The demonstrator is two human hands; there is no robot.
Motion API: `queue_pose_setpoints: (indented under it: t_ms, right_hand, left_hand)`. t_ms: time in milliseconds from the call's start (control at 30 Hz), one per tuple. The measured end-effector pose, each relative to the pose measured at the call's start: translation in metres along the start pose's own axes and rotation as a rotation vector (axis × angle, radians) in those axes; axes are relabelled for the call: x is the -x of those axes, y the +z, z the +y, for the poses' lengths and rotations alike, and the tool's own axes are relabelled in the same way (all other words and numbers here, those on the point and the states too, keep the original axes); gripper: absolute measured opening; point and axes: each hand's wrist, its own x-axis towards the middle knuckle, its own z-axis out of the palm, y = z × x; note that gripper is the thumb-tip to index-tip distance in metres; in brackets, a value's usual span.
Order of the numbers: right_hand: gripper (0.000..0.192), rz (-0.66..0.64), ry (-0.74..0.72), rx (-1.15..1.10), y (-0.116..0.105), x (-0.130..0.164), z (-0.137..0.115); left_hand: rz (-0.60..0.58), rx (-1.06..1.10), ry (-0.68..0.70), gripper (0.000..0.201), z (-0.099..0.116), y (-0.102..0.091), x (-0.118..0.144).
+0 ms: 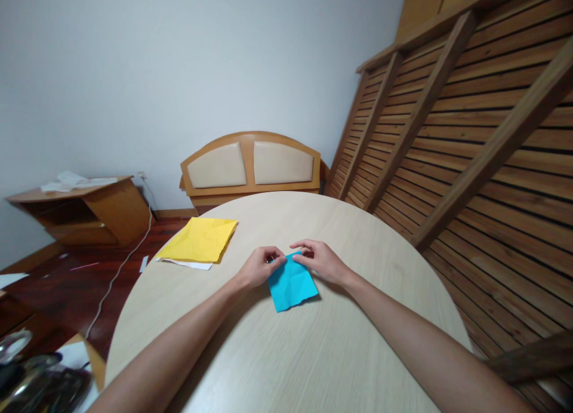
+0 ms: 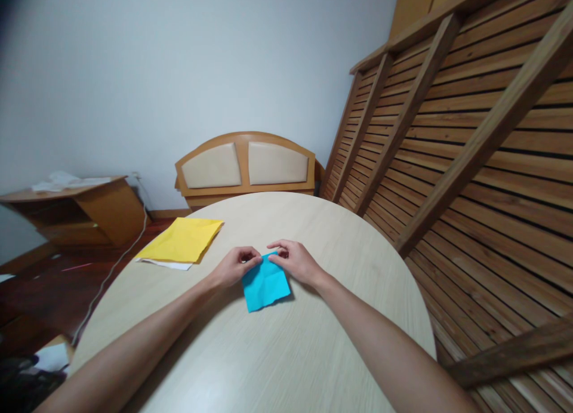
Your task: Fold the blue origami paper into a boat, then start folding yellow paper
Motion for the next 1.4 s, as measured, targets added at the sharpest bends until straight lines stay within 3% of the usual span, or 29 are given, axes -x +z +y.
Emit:
queue_pose_setpoints:
  t_ms: [267, 600, 800, 1033, 1400]
  right_hand:
    - [0.040, -0.015, 0.037, -0.108, -0.003, -0.003, 0.003]
    - [0.030, 0.018, 0.070, -0.039, -0.007, -0.004, 0.006]
    - [0.030, 0.106, 0.034, -0.033, -0.012, -0.007, 0.007]
    - [0.036, 0.214, 0.052, -0.068, -0.018, -0.013, 0.014]
    - [0.043, 0.254, 0.056, -0.113, -0.017, -0.017, 0.025]
  left_hand:
    - [0.185, 0.009, 0.011, 0.035, 0.003, -0.001, -0.001]
    - [0.345, 0.071, 0.006, 0.035, 0.002, -0.008, -0.004]
    - [0.320, 0.166, -0.093, 0.046, -0.001, -0.012, -0.003]
    - [0.160, 0.223, -0.161, 0.036, -0.001, -0.008, -0.002]
    - [0.179, 0.210, -0.185, 0.028, 0.002, -0.005, -0.002]
